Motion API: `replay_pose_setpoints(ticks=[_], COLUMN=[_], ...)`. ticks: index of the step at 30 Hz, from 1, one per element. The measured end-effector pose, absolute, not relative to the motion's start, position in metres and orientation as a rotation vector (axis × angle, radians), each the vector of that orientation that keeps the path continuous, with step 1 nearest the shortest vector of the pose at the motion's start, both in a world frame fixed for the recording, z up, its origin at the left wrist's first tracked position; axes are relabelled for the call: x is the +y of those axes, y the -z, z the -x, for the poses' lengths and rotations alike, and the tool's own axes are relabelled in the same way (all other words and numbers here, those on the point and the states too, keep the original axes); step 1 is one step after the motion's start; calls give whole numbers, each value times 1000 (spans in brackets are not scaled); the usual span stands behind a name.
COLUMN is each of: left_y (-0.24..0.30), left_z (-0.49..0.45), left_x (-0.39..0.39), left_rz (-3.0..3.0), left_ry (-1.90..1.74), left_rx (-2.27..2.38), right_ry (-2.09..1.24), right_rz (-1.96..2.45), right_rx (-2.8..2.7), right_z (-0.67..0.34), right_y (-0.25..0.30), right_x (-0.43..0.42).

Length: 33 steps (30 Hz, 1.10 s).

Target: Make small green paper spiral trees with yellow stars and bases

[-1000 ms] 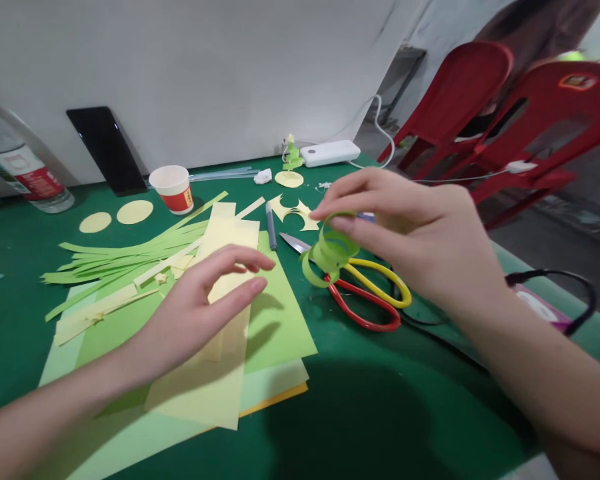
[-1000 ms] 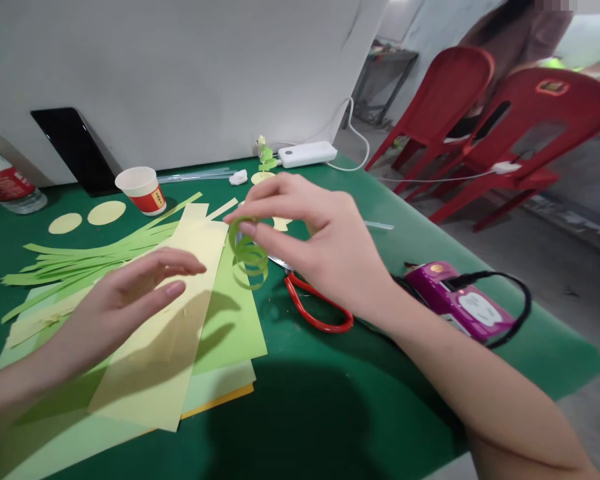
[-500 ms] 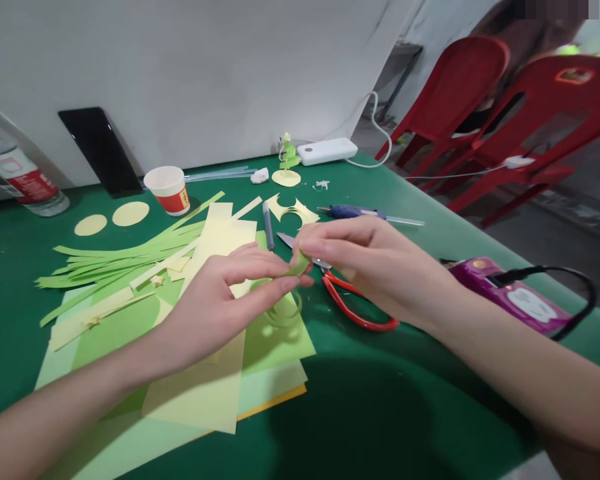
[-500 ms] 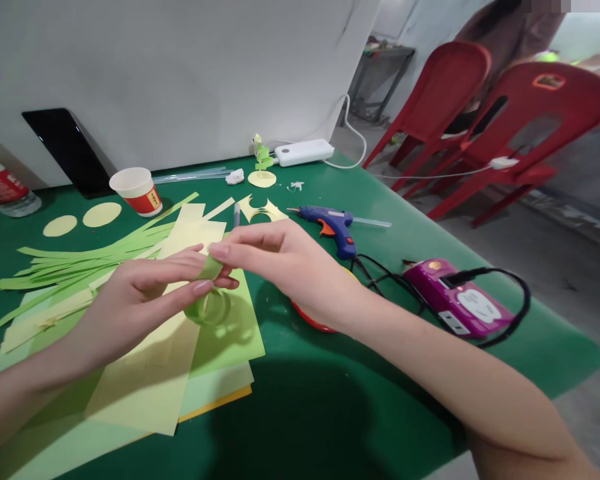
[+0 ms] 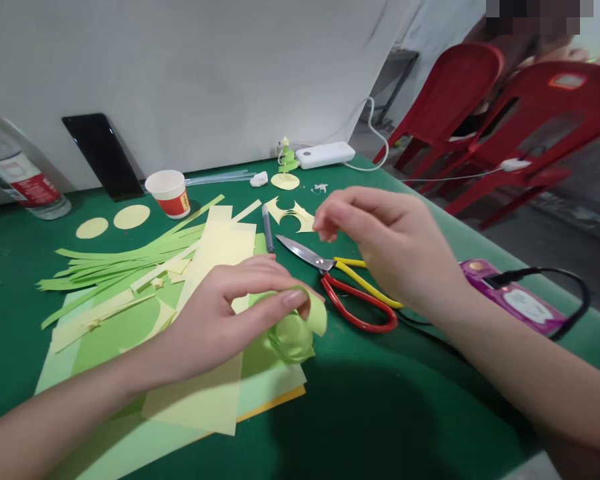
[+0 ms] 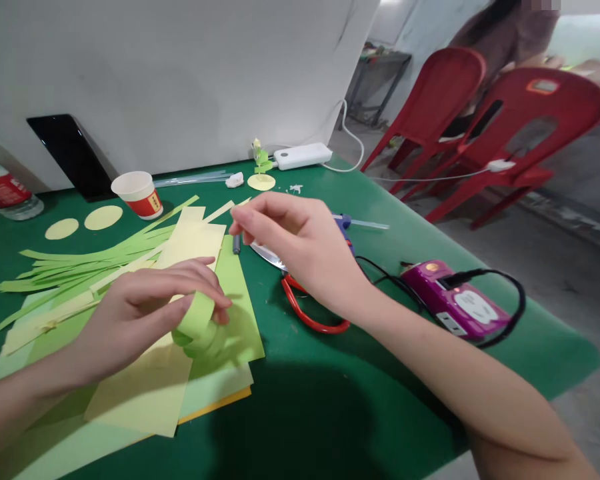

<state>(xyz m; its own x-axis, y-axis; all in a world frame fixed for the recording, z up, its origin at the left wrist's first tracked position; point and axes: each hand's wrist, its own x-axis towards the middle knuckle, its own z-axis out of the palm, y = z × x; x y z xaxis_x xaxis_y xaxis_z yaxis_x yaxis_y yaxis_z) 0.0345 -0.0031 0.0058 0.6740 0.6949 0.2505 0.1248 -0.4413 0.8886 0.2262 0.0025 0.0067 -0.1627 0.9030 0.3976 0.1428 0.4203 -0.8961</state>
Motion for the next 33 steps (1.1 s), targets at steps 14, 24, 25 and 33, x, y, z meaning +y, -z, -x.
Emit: replay_pose_setpoints(ticks=[14, 24, 25, 33], left_y=[-4, -4, -5, -5], left_z=[-35, -34, -34, -41], left_x=[-4, -6, -6, -15], left_rz=[-1754, -1951, -1979, -2272], left_ry=[-533, -472, -475, -511], left_rx=[709, 355, 296, -78], right_ry=[-784, -1268, -1274, -1095], right_rz=[937, 1097, 1125, 1263], right_rx=[-1781, -1277, -1272, -1234], right_z=[-223, -247, -248, -269], right_y=[-12, 2, 5, 24], right_x=[-7, 46, 50, 73])
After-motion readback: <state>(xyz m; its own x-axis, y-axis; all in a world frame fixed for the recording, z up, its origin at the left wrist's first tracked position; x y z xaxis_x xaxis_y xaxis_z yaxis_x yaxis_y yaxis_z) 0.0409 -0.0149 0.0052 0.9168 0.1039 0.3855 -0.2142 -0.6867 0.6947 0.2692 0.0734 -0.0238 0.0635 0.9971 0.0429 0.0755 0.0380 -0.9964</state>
